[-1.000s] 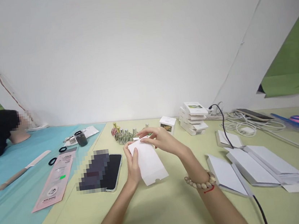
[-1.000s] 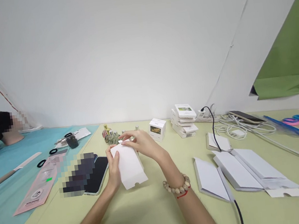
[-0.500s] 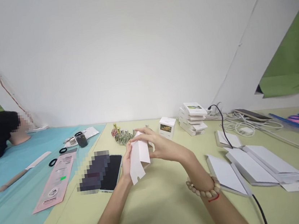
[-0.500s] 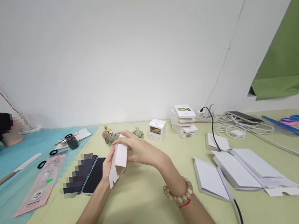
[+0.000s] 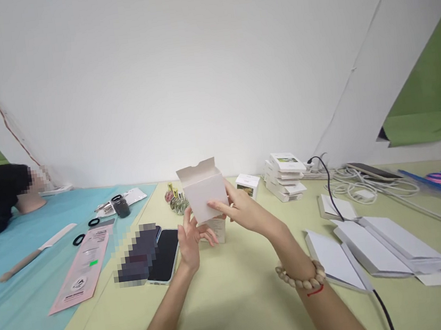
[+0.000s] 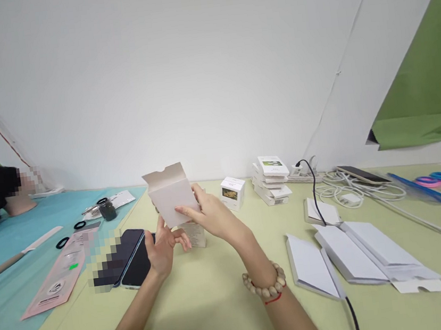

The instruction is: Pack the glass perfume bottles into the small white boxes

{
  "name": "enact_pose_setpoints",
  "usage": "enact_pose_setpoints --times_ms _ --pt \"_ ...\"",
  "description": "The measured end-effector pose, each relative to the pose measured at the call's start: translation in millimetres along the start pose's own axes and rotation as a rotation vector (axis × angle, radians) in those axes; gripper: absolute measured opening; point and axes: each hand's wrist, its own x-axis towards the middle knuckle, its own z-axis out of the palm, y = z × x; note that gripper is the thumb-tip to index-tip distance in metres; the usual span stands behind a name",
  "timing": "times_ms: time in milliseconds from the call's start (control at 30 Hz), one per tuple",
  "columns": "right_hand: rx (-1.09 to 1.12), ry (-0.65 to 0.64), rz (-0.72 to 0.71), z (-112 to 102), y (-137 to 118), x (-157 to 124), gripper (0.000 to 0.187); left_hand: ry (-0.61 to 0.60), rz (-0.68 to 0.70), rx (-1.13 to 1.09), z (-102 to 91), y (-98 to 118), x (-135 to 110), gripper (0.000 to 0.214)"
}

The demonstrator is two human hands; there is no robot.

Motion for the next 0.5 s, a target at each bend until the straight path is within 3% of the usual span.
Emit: enact_pose_setpoints --times_ms 300,367,500 --pt "-0.073 -0.23 0.045 0.5 7.7 -2.7 0.052 0.166 -0.117 0.221 -1.4 -20.1 -0.7 0.069" --pt "-0.1 -0.188 0.043 -3.5 5.2 -3.6 0.056 0.156 -0.121 0.219 -2.0 -19.0 -0.5 0.068" --pt "-0.013 0.016 0.013 -9.2 -0.6 -4.2 0.074 0.102 -0.155 0.199 0.7 -16.0 -2.8 0.068"
